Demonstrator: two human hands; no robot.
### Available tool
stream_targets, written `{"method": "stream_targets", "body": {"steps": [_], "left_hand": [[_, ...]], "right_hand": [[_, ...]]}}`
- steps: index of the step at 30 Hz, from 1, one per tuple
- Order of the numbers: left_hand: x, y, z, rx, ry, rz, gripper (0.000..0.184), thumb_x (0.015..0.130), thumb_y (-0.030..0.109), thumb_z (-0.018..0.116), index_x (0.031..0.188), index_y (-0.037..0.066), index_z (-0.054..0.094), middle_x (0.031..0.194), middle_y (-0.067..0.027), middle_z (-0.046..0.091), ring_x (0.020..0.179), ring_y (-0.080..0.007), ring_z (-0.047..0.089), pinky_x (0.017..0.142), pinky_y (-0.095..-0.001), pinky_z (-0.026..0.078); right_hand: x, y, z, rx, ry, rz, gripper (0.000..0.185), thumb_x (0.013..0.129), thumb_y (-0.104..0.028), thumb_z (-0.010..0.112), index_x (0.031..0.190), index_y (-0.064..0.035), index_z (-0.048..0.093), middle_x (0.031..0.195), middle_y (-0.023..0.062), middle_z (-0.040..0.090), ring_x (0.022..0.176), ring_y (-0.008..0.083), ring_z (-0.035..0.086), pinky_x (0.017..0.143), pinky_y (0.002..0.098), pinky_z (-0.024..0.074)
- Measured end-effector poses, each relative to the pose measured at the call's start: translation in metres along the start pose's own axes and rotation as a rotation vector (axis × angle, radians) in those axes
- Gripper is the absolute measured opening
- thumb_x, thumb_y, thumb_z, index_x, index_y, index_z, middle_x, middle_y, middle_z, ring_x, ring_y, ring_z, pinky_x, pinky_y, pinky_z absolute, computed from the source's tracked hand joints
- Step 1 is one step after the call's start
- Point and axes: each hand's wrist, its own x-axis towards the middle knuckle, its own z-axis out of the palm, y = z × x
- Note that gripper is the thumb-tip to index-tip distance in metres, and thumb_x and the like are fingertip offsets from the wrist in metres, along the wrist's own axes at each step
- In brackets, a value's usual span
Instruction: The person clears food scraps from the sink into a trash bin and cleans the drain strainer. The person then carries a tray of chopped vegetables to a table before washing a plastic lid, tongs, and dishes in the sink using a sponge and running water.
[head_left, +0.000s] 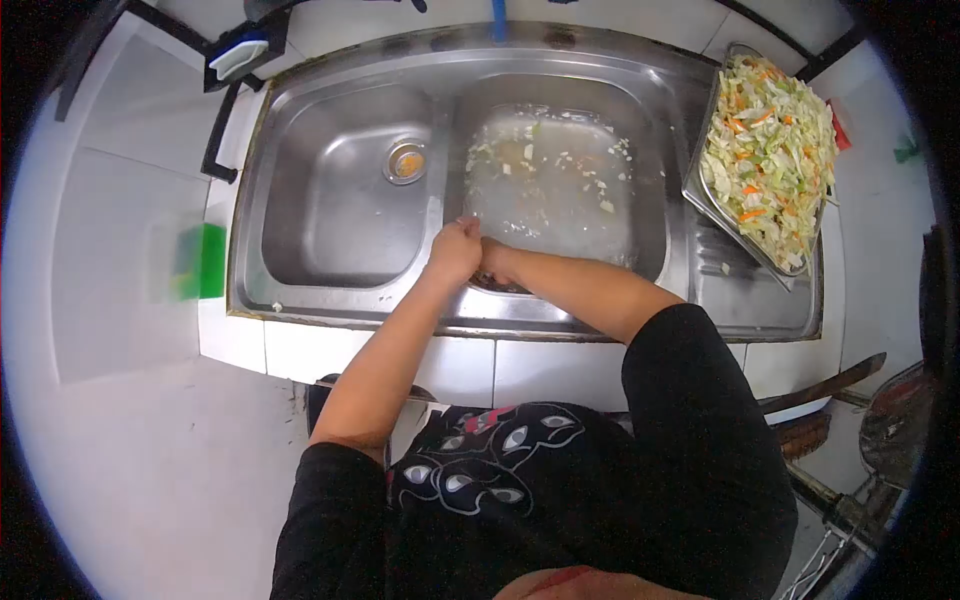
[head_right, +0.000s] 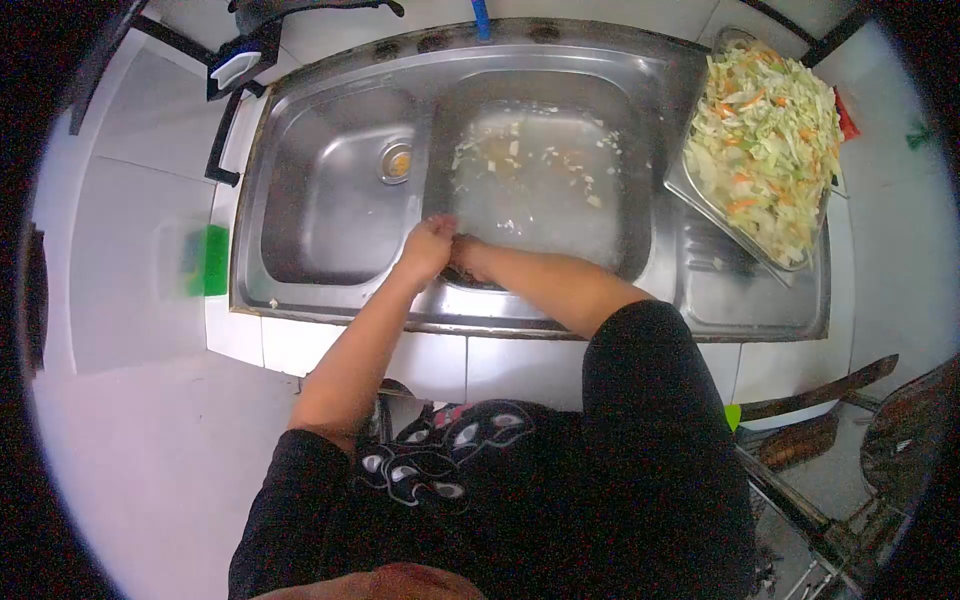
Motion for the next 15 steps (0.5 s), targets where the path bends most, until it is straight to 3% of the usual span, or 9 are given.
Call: {"method": "stream_targets", "body": {"steps": [1, 4, 7, 8, 10, 11, 13, 14, 15], "left_hand": [[0.003, -0.006, 0.002, -0.047, 0.019, -0.018, 0.027, 0.086, 0.018, 0.043, 0.098, 0.000, 0.059, 0.095, -0.0195, 0.060, 0.092, -0.0287, 0.058, 0.080, -0.0338, 0.043], [0.010, -0.018, 0.008, -0.163, 0.112, 0.002, 0.025, 0.087, 0.018, 0.044, 0.096, 0.000, 0.060, 0.090, -0.0154, 0.062, 0.087, -0.0239, 0.059, 0.074, -0.0314, 0.044], [0.012, -0.010, 0.009, -0.350, 0.228, 0.018, 0.028, 0.088, 0.021, 0.041, 0.096, 0.000, 0.059, 0.090, -0.0142, 0.061, 0.085, -0.0253, 0.059, 0.073, -0.0343, 0.045], [0.013, -0.004, 0.007, -0.427, 0.267, 0.018, 0.030, 0.088, 0.023, 0.040, 0.096, 0.000, 0.058, 0.090, -0.0144, 0.061, 0.084, -0.0268, 0.059, 0.074, -0.0362, 0.046], [0.015, 0.006, 0.005, -1.111, 0.073, -0.280, 0.032, 0.090, 0.027, 0.037, 0.101, 0.002, 0.054, 0.094, -0.0114, 0.060, 0.085, -0.0253, 0.058, 0.072, -0.0376, 0.046], [0.018, 0.010, 0.005, -1.442, -0.040, -0.440, 0.033, 0.091, 0.029, 0.035, 0.103, 0.003, 0.052, 0.095, -0.0099, 0.059, 0.085, -0.0245, 0.058, 0.071, -0.0384, 0.046], [0.025, 0.005, 0.014, -1.695, -0.237, -0.333, 0.035, 0.090, 0.032, 0.033, 0.108, 0.006, 0.048, 0.102, -0.0092, 0.057, 0.091, -0.0244, 0.056, 0.075, -0.0393, 0.047], [0.026, 0.010, 0.018, -1.796, -0.284, -0.306, 0.035, 0.089, 0.033, 0.035, 0.106, 0.006, 0.050, 0.102, -0.0095, 0.056, 0.093, -0.0242, 0.056, 0.078, -0.0393, 0.046], [0.025, 0.015, 0.019, -1.896, -0.331, -0.281, 0.035, 0.089, 0.034, 0.037, 0.105, 0.006, 0.052, 0.103, -0.0099, 0.056, 0.094, -0.0239, 0.055, 0.081, -0.0393, 0.045]], "right_hand": [[0.001, -0.003, 0.000, -0.106, -0.002, -0.010, 0.016, 0.080, -0.028, 0.055, 0.083, -0.0132, 0.058, 0.076, 0.0062, 0.058, 0.061, 0.0157, 0.052, 0.049, 0.0333, 0.0387], [0.007, -0.007, -0.019, 0.410, -0.370, 0.090, 0.020, 0.085, -0.030, 0.048, 0.083, -0.0126, 0.058, 0.077, 0.0067, 0.060, 0.062, 0.0170, 0.056, 0.049, 0.0337, 0.0435], [-0.024, -0.042, -0.028, 0.580, -0.286, 0.009, 0.024, 0.088, -0.031, 0.042, 0.088, -0.0121, 0.057, 0.080, 0.0063, 0.061, 0.067, 0.0183, 0.059, 0.051, 0.0356, 0.0478], [-0.049, -0.064, -0.027, 0.510, -0.212, -0.103, 0.025, 0.088, -0.031, 0.042, 0.090, -0.0101, 0.057, 0.082, 0.0073, 0.061, 0.071, 0.0194, 0.060, 0.056, 0.0357, 0.0482], [-0.095, -0.097, -0.021, 0.369, -0.060, -0.314, 0.029, 0.088, -0.031, 0.042, 0.093, -0.0060, 0.056, 0.088, 0.0094, 0.061, 0.077, 0.0215, 0.061, 0.065, 0.0360, 0.0489], [-0.095, -0.098, -0.020, -0.082, 0.081, -0.431, 0.030, 0.088, -0.031, 0.042, 0.097, -0.0057, 0.056, 0.091, 0.0116, 0.061, 0.080, 0.0244, 0.060, 0.069, 0.0384, 0.0478], [-0.100, -0.109, -0.017, -1.000, 0.352, -0.616, 0.034, 0.087, -0.032, 0.043, 0.104, -0.0052, 0.054, 0.097, 0.0160, 0.060, 0.087, 0.0301, 0.059, 0.077, 0.0433, 0.0456], [-0.117, -0.102, -0.008, -1.030, 0.499, -0.670, 0.037, 0.086, -0.033, 0.043, 0.105, -0.0048, 0.056, 0.105, 0.0189, 0.057, 0.096, 0.0350, 0.054, 0.087, 0.0449, 0.0396], [-0.127, -0.099, -0.005, -1.071, 0.559, -0.737, 0.036, 0.086, -0.033, 0.044, 0.103, -0.0042, 0.057, 0.106, 0.0181, 0.057, 0.097, 0.0338, 0.054, 0.088, 0.0434, 0.0396]]}}
